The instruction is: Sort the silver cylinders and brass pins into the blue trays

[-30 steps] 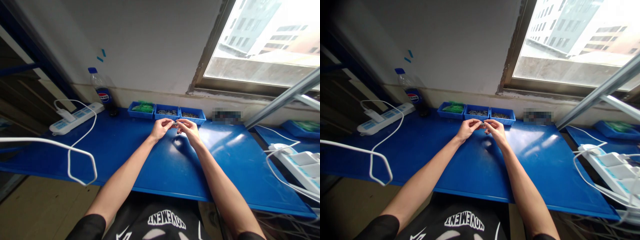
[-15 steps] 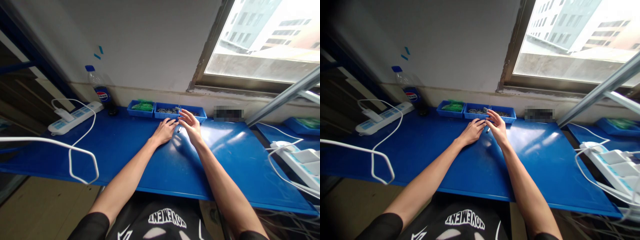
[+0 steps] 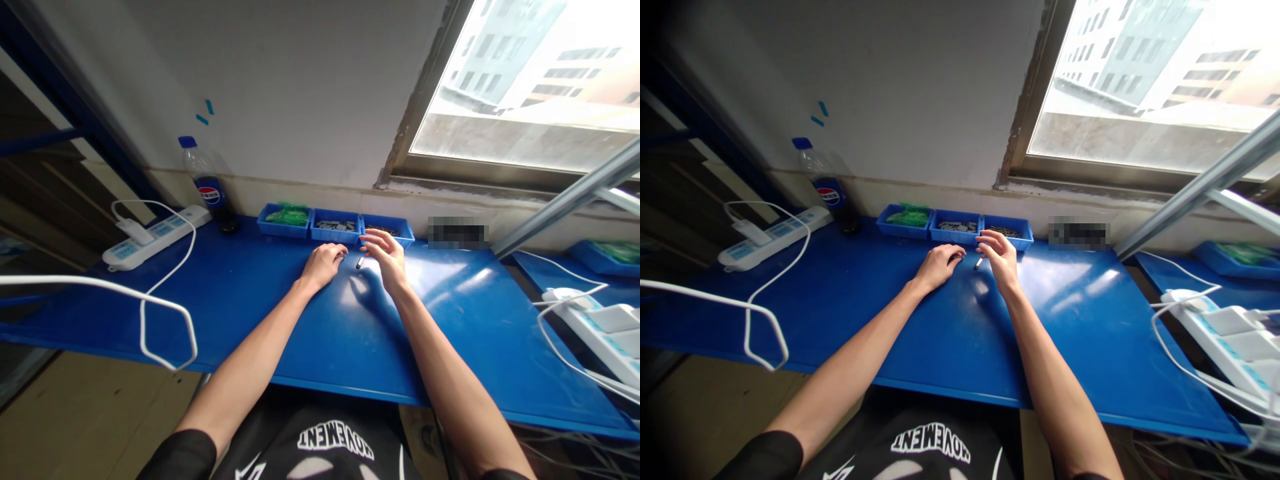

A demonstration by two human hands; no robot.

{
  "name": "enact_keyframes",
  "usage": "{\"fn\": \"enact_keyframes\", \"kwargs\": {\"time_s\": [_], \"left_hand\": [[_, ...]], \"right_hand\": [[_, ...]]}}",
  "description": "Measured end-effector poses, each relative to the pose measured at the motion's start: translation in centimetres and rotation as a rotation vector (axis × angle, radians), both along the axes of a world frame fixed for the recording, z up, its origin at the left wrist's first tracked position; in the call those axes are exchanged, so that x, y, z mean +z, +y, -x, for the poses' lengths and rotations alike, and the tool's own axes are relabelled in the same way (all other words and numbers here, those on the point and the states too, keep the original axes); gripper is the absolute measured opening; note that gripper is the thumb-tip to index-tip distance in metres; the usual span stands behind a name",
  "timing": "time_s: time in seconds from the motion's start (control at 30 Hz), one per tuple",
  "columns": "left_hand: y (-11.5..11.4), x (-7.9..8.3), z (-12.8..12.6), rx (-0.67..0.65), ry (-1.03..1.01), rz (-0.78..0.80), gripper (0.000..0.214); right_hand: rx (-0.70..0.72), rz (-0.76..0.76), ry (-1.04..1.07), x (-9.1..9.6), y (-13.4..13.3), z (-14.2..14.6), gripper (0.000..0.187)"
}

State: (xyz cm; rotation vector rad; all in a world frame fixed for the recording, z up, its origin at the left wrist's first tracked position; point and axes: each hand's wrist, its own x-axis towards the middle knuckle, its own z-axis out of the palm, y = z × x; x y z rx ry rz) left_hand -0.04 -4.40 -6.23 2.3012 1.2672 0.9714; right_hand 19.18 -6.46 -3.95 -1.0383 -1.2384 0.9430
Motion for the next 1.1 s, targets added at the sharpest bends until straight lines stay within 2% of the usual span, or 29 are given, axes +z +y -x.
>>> {"fn": "enact_keyframes", "kwargs": {"time_s": [0.2, 0.47, 0.73, 0.93, 1.1], "left_hand": [[0.6, -0.1, -0.2, -0.080, -0.442, 0.221, 0.017], [0.6, 0.6, -0.4, -0.157, -0.756, 0.404, 0.034], [0.8, 1.0, 0.0, -0.058, -0.901, 0.447, 0.048], [0.6, 1.2, 0.0, -0.085, -0.870, 0.469, 0.041], [0.8, 1.1, 0.2, -0.109, -0.863, 0.502, 0.040]], "right_hand": [[-0.017, 0.047, -0.006, -0.4, 0.3, 0.0, 0.035], [0.032, 0.075, -0.032, -0.4, 0.1, 0.1, 0.029], [0.180, 0.083, -0.072, -0.3, -0.3, 0.6, 0.034], [0.220, 0.103, -0.080, -0.3, -0.3, 1.1, 0.041], [0.234, 0.095, -0.036, -0.5, -0.3, 1.4, 0.036]]}}
